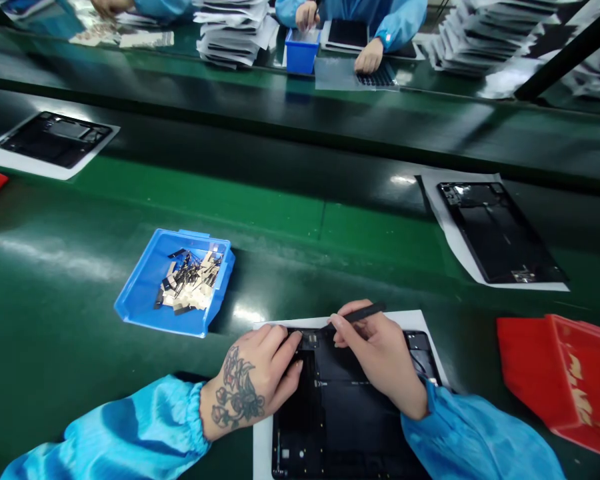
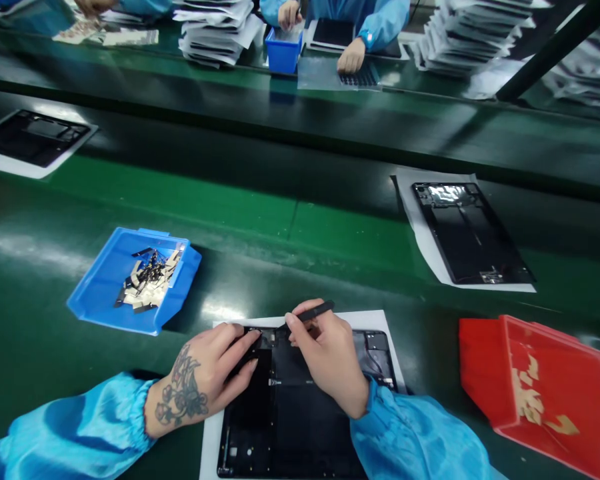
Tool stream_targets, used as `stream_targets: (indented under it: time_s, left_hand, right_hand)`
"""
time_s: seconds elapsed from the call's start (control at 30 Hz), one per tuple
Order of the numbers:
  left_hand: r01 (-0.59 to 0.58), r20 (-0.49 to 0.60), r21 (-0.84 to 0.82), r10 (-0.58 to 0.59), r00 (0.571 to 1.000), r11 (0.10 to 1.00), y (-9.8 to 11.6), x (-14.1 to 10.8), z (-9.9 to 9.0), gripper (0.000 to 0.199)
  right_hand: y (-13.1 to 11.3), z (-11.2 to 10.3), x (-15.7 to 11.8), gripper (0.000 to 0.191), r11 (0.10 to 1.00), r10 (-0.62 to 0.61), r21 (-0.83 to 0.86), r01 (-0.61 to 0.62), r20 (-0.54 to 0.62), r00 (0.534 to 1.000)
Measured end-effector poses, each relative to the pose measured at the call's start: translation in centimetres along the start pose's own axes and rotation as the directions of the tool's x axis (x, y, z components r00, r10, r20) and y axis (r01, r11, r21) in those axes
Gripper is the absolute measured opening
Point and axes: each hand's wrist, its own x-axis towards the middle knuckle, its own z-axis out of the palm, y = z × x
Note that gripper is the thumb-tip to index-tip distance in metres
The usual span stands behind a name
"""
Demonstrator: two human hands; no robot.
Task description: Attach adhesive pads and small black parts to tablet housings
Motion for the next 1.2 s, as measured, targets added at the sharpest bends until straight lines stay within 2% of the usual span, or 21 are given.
stream_targets:
  time_s: [0.13,0.33,0.57,0.73,0.87,0.93,1.07,1.13,1.2]
  left_hand:
    - [0.003,0.002,0.001,-0.003,1.000,1.000,0.0,-0.1,0.0,0.033]
    - [0.012,0.036,0.017,-0.013,0.999,1.000,0.0,0.0,0.0,0.033]
    - [0.017,0.114,0.080,-0.026,0.993,0.997,0.1,0.0,0.1,0.041]
    - [0.041,0.182,0.114,-0.061,0.981,0.993,0.5,0.3,0.1,0.043]
    - [0.044,0.213,0.166,-0.079,0.974,0.985,1.0,0.6,0.1,0.046]
    - [0.044,0.225,0.185,-0.086,0.970,0.982,1.2,0.8,0.1,0.048]
    - [0.037,0.218,0.167,-0.073,0.973,0.985,1.1,0.8,0.3,0.048]
    - [0.025,0.186,0.135,-0.050,0.981,0.991,0.8,0.6,0.3,0.045]
    - [0.006,0.151,0.111,-0.023,0.988,0.994,0.5,0.4,0.3,0.041]
  right_hand:
    - [0.2,0.0,-0.1,0.022,1.000,0.003,-0.002,-0.003,-0.005,1.000]
    - [0.4,0.1,-0.2,0.018,0.996,-0.057,-0.077,0.055,-0.015,0.998]
    - [-0.1,0.0,-0.5,0.012,0.961,-0.160,-0.232,0.150,-0.028,0.987]
    - [-0.2,-0.2,-0.6,0.009,0.936,-0.271,-0.255,0.244,-0.076,0.960]
    - [0.2,-0.2,-0.6,0.006,0.925,-0.348,-0.204,0.320,-0.123,0.929]
    - [0.5,-0.1,-0.5,0.008,0.939,-0.329,-0.143,0.313,-0.104,0.939]
    - [0.8,0.3,-0.5,0.012,0.980,-0.197,0.007,0.197,-0.021,0.980]
    - [0.8,0.4,-0.5,0.009,0.984,-0.180,0.008,0.180,0.015,0.983]
    - [0.8,0.5,-0.6,0.005,0.974,-0.219,-0.038,0.221,0.045,0.975]
